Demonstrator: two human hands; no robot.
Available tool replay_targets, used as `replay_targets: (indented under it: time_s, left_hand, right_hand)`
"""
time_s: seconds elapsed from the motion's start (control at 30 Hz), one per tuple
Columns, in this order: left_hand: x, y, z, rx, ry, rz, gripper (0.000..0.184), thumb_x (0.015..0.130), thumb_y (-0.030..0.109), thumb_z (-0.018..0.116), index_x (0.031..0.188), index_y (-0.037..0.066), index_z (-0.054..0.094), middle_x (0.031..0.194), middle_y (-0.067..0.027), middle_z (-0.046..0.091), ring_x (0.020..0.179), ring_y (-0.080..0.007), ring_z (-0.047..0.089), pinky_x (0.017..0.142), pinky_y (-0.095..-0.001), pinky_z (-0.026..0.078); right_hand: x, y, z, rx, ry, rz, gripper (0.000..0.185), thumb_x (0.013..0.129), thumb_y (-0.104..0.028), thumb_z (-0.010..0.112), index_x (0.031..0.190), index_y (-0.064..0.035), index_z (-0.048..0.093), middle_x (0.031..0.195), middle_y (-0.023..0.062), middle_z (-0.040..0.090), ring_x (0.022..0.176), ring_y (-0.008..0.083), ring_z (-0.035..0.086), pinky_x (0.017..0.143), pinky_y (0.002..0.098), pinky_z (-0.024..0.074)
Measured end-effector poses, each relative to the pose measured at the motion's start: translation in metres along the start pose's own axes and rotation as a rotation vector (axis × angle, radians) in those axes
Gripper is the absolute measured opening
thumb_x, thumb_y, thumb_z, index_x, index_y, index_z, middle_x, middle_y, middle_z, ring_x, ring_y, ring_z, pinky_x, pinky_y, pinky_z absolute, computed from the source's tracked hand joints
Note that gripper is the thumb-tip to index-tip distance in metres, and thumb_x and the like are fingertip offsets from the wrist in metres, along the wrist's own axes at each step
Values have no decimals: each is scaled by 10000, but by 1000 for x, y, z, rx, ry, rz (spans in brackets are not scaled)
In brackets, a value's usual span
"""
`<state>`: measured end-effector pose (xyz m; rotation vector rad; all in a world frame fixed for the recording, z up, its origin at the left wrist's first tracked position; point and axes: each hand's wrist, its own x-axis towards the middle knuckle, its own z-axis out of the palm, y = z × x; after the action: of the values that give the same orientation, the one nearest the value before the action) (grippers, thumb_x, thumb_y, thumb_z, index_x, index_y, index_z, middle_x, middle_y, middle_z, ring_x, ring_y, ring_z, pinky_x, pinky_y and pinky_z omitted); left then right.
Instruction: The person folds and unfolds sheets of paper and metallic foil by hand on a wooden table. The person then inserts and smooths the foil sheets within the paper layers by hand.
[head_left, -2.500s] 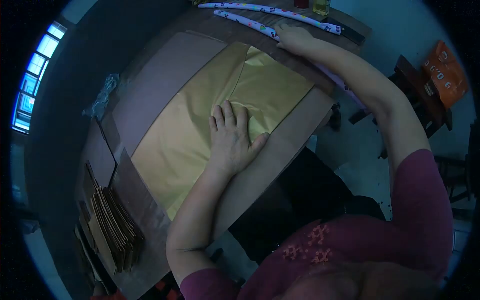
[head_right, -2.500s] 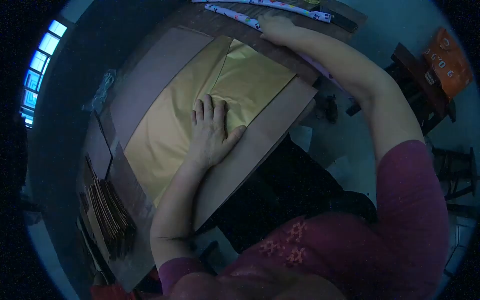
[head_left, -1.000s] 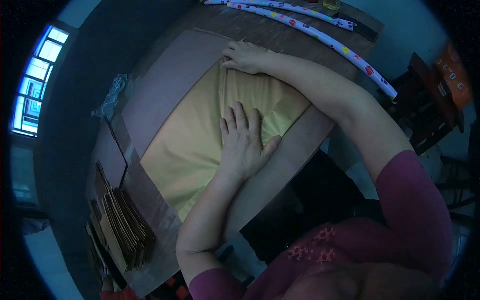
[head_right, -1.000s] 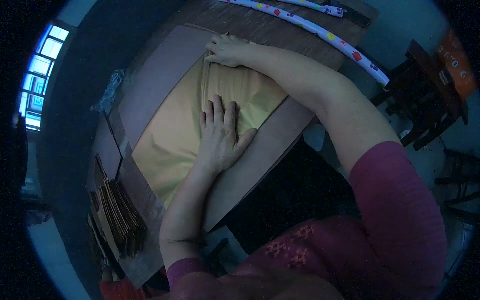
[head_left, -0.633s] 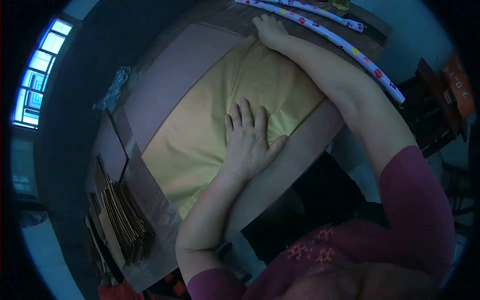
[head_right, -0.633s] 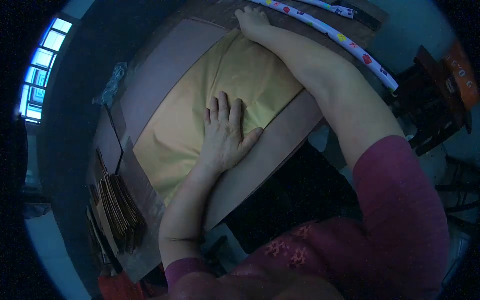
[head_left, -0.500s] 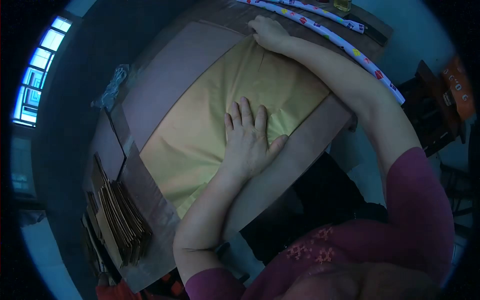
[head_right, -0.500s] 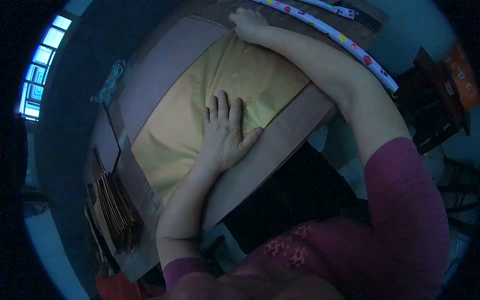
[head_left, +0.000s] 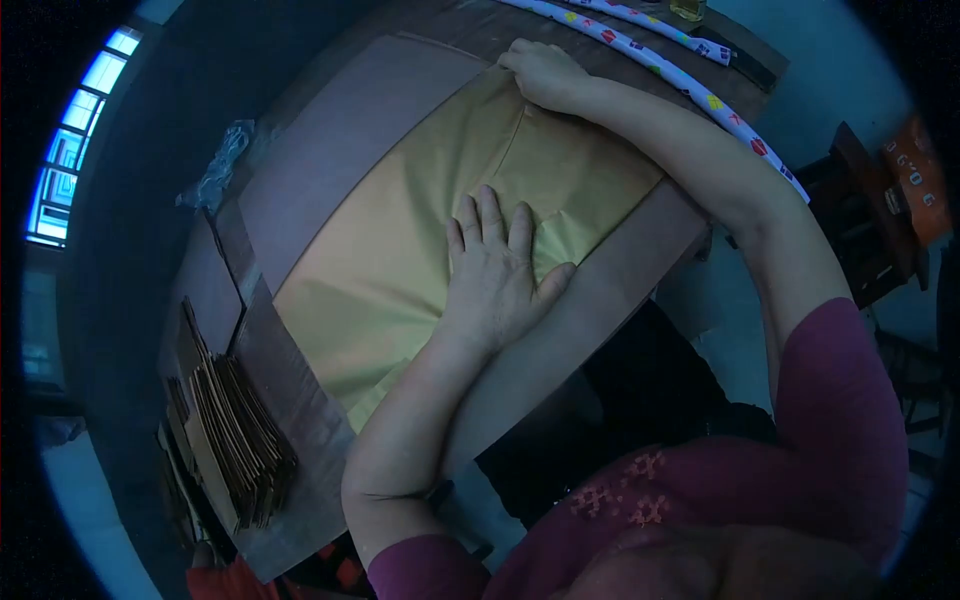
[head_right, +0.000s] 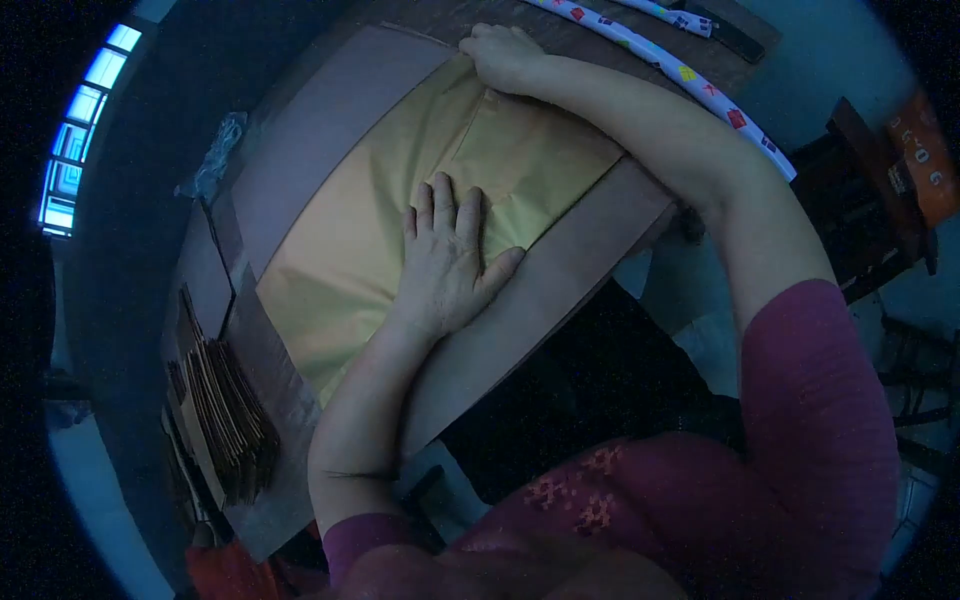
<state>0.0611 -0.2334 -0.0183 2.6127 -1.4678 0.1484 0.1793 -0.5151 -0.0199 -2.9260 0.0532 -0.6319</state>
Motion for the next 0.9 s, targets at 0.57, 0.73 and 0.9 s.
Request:
replay_targets:
  time_s: [0.57,0.73,0.9]
  left_hand:
    - [0,-1,3,21,21,6,819,914,613,499,1429,-16,400,1503,-383,261,1408,-566,219,1143,-642,201]
    - [-1,-1,3,20,-25,-14,821,926,610,492,1445,-13,360,1526,-386,200,1431,-562,165,1166,-605,163]
    - [-1,-2,4,18,-18,0,824,930,612,484,1446,-17,356,1520,-390,212,1434,-563,157,1165,-610,158]
  right_hand:
    - [-55,-42,-11,15,-157,-131,608,954,-372,529,1433,-15,421,1494,207,394,1418,340,348,1173,494,267]
    - [-46,-51,2,11,-336,-146,794,997,-600,373,1531,-19,279,1617,175,214,1509,299,181,1219,517,138]
    - [-11,-33,-1,-52,-353,-49,759,1003,-589,359,1517,-32,317,1606,137,262,1499,281,215,1213,534,149]
